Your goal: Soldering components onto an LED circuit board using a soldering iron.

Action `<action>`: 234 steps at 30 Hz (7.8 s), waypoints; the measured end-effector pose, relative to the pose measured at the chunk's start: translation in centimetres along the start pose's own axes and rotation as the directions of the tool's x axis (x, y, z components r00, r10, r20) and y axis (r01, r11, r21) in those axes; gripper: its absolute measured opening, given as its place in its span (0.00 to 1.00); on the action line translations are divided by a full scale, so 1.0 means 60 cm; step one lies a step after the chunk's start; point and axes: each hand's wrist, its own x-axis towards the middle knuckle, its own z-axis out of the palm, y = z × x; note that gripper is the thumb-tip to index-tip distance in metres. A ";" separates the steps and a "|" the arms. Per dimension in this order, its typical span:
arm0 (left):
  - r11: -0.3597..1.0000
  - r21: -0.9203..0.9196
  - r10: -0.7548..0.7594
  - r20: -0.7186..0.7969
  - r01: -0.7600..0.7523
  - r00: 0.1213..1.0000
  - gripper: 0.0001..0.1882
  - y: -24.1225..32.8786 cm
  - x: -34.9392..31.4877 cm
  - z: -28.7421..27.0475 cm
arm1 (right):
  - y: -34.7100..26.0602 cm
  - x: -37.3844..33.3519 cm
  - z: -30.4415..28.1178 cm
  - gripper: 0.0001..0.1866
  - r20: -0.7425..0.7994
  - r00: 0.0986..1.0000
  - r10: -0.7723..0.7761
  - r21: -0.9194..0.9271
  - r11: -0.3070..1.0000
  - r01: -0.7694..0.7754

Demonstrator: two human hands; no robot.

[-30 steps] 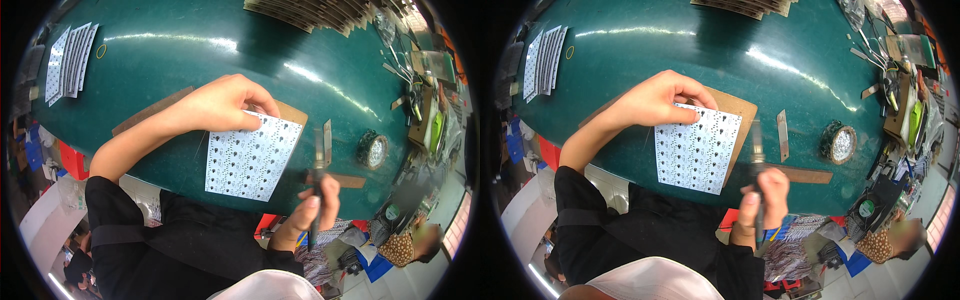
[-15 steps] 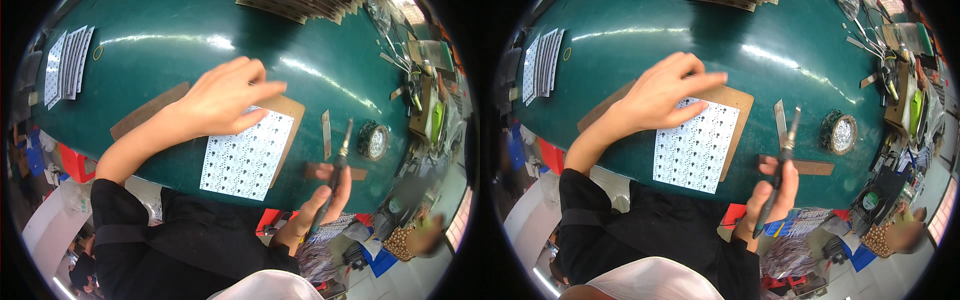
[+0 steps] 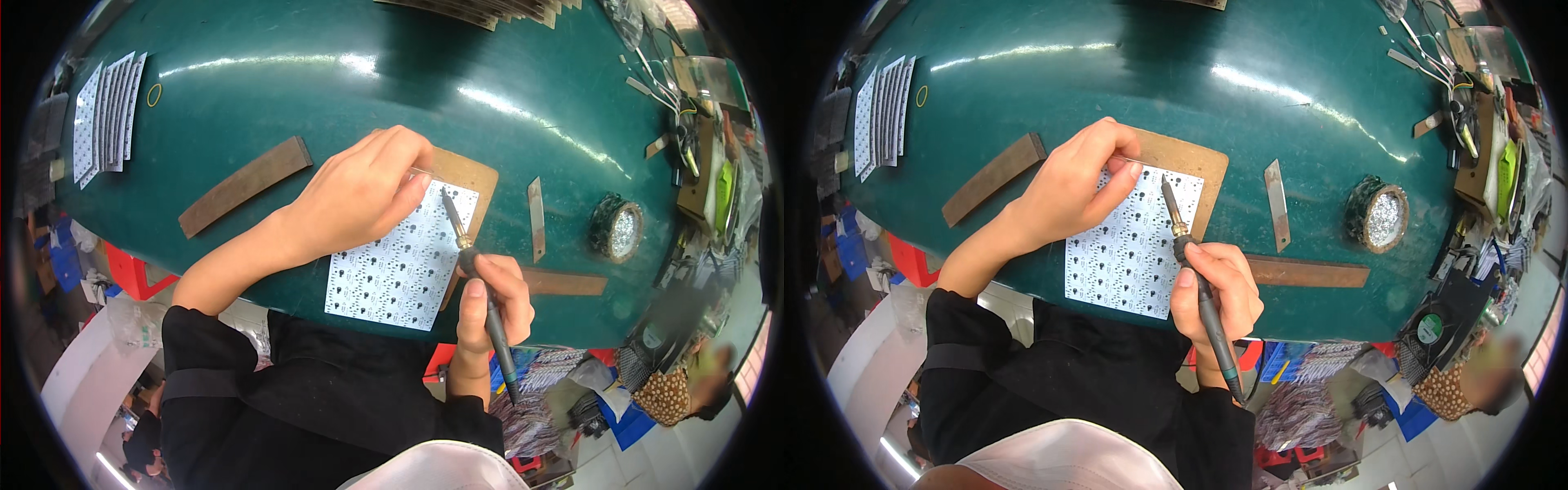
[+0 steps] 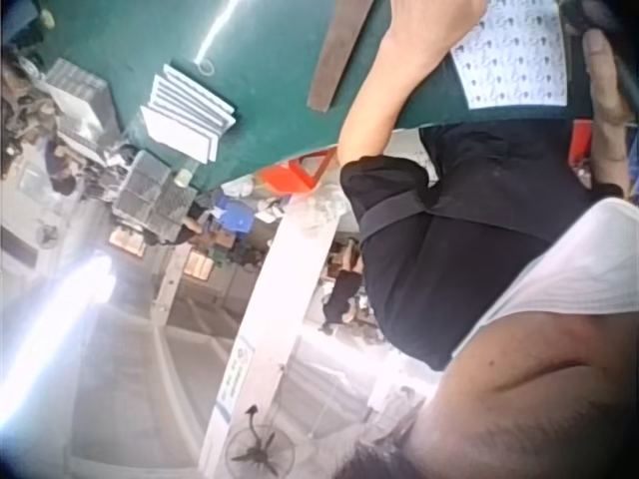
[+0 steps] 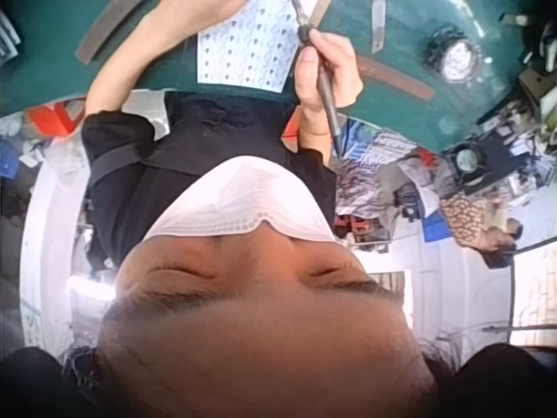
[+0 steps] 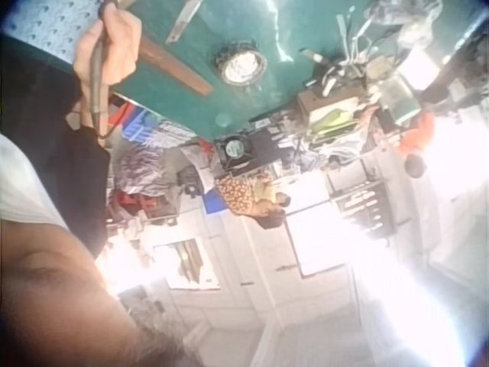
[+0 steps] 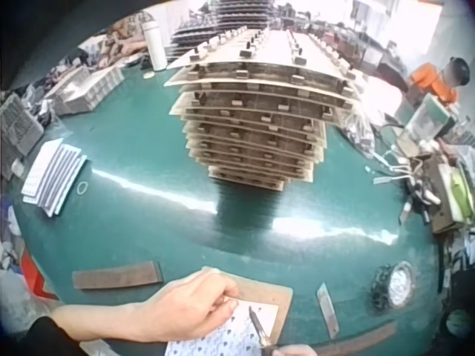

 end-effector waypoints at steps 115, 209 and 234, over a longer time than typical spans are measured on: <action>0.909 -0.155 0.394 0.023 -0.386 0.919 0.12 0.097 -0.107 -0.201 | -0.061 -0.043 -0.002 0.21 -0.181 0.943 -0.279 -0.006 0.959 0.282; 0.874 -0.252 -0.125 0.710 0.415 0.693 0.18 0.006 0.060 -0.079 | -0.008 -0.026 -0.080 0.14 -0.030 0.996 -0.080 0.150 0.985 0.084; 0.821 -0.037 0.568 0.144 -0.569 0.810 0.09 0.098 -0.093 -0.188 | -0.077 -0.015 -0.020 0.27 -0.057 0.893 -0.446 -0.249 0.873 0.419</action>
